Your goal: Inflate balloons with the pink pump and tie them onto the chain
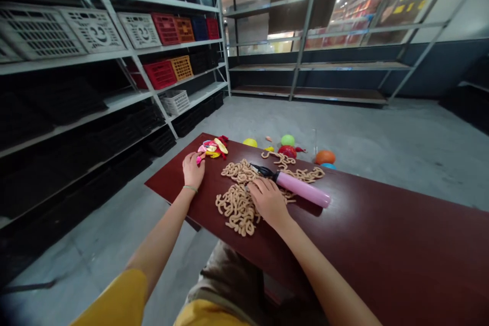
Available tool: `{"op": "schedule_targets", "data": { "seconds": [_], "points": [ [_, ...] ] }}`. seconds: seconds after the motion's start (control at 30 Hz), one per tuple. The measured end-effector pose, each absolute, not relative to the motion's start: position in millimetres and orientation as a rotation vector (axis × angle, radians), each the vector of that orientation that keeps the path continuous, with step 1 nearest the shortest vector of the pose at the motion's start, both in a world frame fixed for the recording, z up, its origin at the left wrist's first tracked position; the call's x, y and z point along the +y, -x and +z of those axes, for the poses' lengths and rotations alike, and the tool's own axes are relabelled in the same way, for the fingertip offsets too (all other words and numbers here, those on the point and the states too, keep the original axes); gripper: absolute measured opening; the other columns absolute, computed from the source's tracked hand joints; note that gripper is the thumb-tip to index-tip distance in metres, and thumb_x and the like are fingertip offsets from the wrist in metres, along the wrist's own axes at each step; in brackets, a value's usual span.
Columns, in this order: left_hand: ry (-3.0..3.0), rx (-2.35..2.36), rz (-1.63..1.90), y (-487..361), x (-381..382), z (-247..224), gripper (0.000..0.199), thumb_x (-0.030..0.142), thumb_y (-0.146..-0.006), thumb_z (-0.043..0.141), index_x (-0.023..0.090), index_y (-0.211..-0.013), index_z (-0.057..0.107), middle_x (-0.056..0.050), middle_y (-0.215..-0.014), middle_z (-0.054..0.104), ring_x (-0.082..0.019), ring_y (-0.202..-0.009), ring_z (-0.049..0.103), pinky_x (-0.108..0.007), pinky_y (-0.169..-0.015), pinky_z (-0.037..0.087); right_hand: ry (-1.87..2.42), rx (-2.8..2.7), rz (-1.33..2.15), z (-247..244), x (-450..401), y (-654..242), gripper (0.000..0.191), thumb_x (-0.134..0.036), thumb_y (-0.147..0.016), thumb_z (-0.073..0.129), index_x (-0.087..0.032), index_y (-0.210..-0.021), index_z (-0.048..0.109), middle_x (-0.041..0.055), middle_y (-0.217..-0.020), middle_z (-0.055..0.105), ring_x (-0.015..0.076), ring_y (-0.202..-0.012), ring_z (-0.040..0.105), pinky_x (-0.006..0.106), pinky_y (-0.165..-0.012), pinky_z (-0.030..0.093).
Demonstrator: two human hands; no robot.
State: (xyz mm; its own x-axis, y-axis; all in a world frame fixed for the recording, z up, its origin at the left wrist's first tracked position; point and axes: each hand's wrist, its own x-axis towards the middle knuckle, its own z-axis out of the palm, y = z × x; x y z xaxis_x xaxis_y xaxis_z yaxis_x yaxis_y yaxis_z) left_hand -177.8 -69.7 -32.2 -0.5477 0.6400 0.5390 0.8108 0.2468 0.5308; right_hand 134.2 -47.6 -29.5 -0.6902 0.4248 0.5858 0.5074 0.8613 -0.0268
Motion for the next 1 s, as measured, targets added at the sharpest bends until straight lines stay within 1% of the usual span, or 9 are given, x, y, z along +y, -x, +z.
{"op": "schedule_targets", "data": {
  "seconds": [0.07, 0.13, 0.33, 0.5, 0.57, 0.63, 0.77, 0.9, 1.0],
  "points": [
    [1.216, -2.413, -1.023, 182, -71, -39, 0.043, 0.022, -0.082, 0.062, 0.017, -0.124, 0.059, -0.017, -0.136, 0.051, -0.034, -0.127, 0.045, -0.048, -0.103, 0.040, 0.690, -2.415, -0.163, -33, -48, -132, 0.029, -0.021, -0.095, 0.048, -0.018, -0.120, 0.063, 0.0105, -0.118, 0.062, 0.0254, -0.116, 0.051, 0.041, -0.102, 0.041],
    [1.144, -2.513, -0.918, 182, -69, -44, 0.048, 0.024, -0.080, 0.064, 0.017, -0.127, 0.056, -0.018, -0.136, 0.049, -0.035, -0.123, 0.047, -0.048, -0.097, 0.042, 0.704, -2.404, -0.150, -39, -47, -131, 0.030, -0.024, -0.095, 0.048, -0.019, -0.122, 0.062, 0.0104, -0.119, 0.062, 0.0258, -0.117, 0.051, 0.041, -0.102, 0.041],
    [1.192, -2.651, -0.711, 182, -63, -43, 0.021, 0.023, -0.087, 0.054, 0.014, -0.105, 0.061, -0.017, -0.110, 0.061, -0.033, -0.108, 0.054, -0.044, -0.089, 0.042, 0.722, -2.423, -0.075, -45, -46, -131, 0.032, -0.027, -0.096, 0.047, -0.019, -0.123, 0.061, 0.0098, -0.121, 0.061, 0.0254, -0.117, 0.051, 0.042, -0.104, 0.041],
    [1.412, -2.533, -0.815, 173, -69, -33, 0.018, 0.025, -0.093, 0.046, 0.017, -0.099, 0.061, -0.015, -0.098, 0.065, -0.030, -0.101, 0.058, -0.040, -0.087, 0.040, 0.753, -2.427, -0.017, -40, -50, -132, 0.032, -0.026, -0.097, 0.045, -0.019, -0.124, 0.061, 0.0098, -0.120, 0.061, 0.0250, -0.116, 0.051, 0.042, -0.104, 0.041],
    [1.534, -2.480, -0.991, 162, -71, -28, 0.017, 0.025, -0.094, 0.045, 0.018, -0.098, 0.060, -0.012, -0.091, 0.066, -0.027, -0.092, 0.061, -0.037, -0.084, 0.040, 0.755, -2.414, 0.011, -38, -53, -135, 0.032, -0.026, -0.097, 0.044, -0.020, -0.124, 0.061, 0.0094, -0.120, 0.062, 0.0247, -0.115, 0.052, 0.042, -0.103, 0.042],
    [1.654, -2.449, -1.293, 147, -69, -22, 0.015, 0.027, -0.094, 0.046, 0.019, -0.096, 0.058, -0.008, -0.086, 0.065, -0.022, -0.082, 0.061, -0.032, -0.077, 0.041, 0.749, -2.391, 0.048, -37, -54, -138, 0.032, -0.026, -0.097, 0.044, -0.022, -0.124, 0.061, 0.0088, -0.120, 0.062, 0.0245, -0.116, 0.052, 0.042, -0.103, 0.042],
    [1.873, -2.352, -2.104, 104, -57, -7, 0.012, 0.031, -0.089, 0.054, 0.019, -0.087, 0.056, -0.001, -0.074, 0.059, -0.014, -0.065, 0.054, -0.024, -0.063, 0.040, 0.767, -2.241, 0.152, -33, -48, -149, 0.030, -0.026, -0.097, 0.043, -0.023, -0.123, 0.059, 0.0086, -0.118, 0.063, 0.0241, -0.113, 0.054, 0.044, -0.101, 0.043],
    [2.003, -2.167, -2.833, 55, -42, 9, 0.023, 0.037, -0.082, 0.064, 0.018, -0.085, 0.053, 0.003, -0.070, 0.053, -0.009, -0.057, 0.048, -0.021, -0.056, 0.039, 0.836, -1.991, 0.306, -29, -33, -163, 0.033, -0.029, -0.097, 0.043, -0.023, -0.128, 0.053, 0.0088, -0.110, 0.065, 0.0231, -0.105, 0.058, 0.044, -0.097, 0.046],
    [2.206, -2.040, -3.027, 23, -31, 18, 0.030, 0.042, -0.078, 0.069, 0.018, -0.084, 0.052, 0.004, -0.067, 0.051, -0.008, -0.053, 0.044, -0.020, -0.052, 0.037, 0.886, -1.828, 0.444, -26, -22, -177, 0.032, -0.033, -0.097, 0.045, -0.023, -0.126, 0.053, 0.0076, -0.106, 0.065, 0.0215, -0.102, 0.059, 0.042, -0.095, 0.047]
  ]
}}
